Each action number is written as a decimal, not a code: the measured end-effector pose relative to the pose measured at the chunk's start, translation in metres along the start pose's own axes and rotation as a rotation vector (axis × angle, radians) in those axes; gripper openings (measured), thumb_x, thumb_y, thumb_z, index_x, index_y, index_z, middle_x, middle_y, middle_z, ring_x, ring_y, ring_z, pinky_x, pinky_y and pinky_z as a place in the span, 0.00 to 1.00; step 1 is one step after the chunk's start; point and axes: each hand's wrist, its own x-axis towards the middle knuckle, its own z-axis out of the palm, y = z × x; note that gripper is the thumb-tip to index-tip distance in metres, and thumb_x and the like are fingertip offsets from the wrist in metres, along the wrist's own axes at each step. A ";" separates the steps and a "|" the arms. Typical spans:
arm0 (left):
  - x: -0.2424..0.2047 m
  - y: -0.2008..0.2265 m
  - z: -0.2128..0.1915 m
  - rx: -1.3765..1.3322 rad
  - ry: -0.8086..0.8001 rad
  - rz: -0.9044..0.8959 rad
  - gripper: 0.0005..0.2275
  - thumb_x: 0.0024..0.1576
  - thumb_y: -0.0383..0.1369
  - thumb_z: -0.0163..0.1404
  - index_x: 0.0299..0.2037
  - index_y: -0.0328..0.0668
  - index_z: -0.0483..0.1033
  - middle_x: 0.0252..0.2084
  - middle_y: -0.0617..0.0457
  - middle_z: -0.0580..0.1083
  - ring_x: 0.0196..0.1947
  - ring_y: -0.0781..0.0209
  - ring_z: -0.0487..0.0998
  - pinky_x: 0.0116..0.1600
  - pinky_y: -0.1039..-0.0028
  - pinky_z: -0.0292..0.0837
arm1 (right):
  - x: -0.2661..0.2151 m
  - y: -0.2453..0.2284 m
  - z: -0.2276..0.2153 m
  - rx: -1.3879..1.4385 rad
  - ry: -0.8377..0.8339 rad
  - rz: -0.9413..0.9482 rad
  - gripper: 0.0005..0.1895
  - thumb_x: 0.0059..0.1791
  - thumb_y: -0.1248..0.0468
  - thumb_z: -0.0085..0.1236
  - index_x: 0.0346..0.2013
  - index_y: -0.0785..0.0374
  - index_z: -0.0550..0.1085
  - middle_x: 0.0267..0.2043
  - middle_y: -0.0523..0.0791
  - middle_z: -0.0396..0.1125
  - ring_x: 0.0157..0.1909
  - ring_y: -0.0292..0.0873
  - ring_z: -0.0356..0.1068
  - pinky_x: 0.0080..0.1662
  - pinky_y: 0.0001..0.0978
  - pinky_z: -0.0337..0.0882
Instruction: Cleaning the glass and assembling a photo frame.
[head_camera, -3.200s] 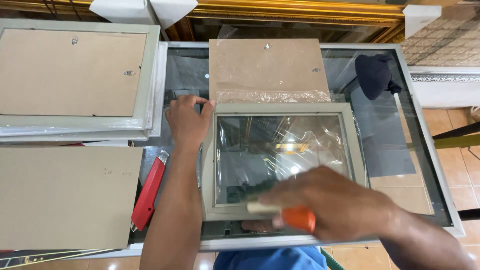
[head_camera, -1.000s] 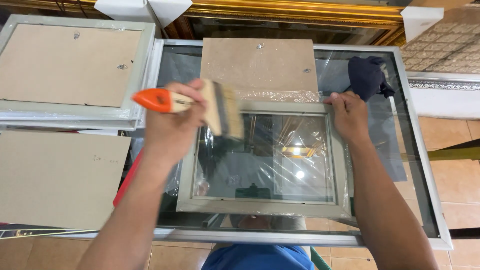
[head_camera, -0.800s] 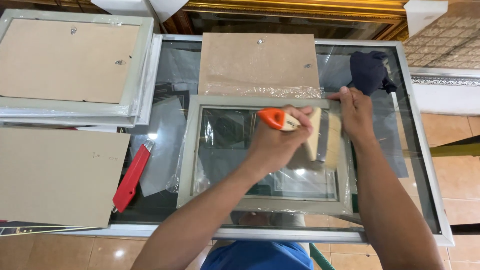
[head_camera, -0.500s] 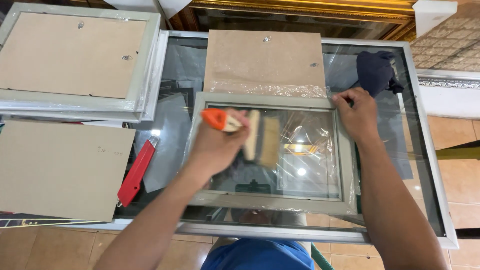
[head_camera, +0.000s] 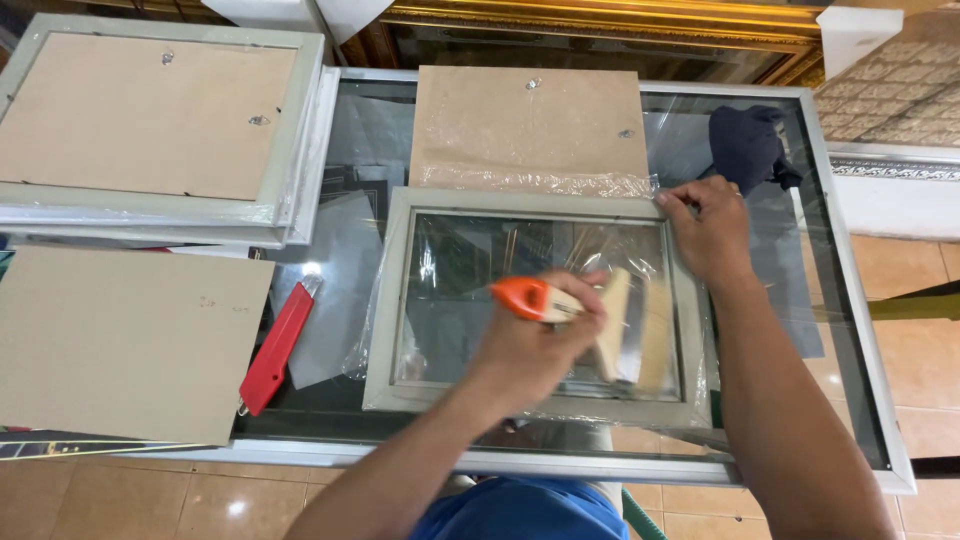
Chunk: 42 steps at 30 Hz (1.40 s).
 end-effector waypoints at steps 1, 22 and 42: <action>0.002 -0.006 0.004 0.003 0.000 0.002 0.04 0.56 0.29 0.51 0.39 0.43 0.73 0.70 0.41 0.68 0.67 0.44 0.73 0.56 0.59 0.83 | 0.001 0.002 0.002 0.001 0.003 -0.001 0.05 0.54 0.66 0.64 0.39 0.66 0.81 0.36 0.48 0.63 0.38 0.45 0.58 0.40 0.36 0.61; -0.008 0.069 -0.143 0.699 -0.149 -0.397 0.07 0.54 0.29 0.58 0.41 0.42 0.81 0.45 0.59 0.88 0.40 0.65 0.88 0.46 0.75 0.81 | 0.003 -0.002 -0.001 0.067 -0.056 0.067 0.07 0.52 0.63 0.67 0.38 0.65 0.82 0.35 0.46 0.64 0.40 0.43 0.61 0.42 0.34 0.64; 0.099 0.032 -0.139 0.728 -0.003 0.114 0.12 0.58 0.34 0.56 0.49 0.37 0.76 0.41 0.43 0.80 0.41 0.40 0.83 0.42 0.52 0.77 | 0.001 0.019 0.007 0.097 -0.070 0.092 0.11 0.54 0.53 0.69 0.41 0.56 0.82 0.37 0.49 0.68 0.44 0.50 0.68 0.51 0.38 0.67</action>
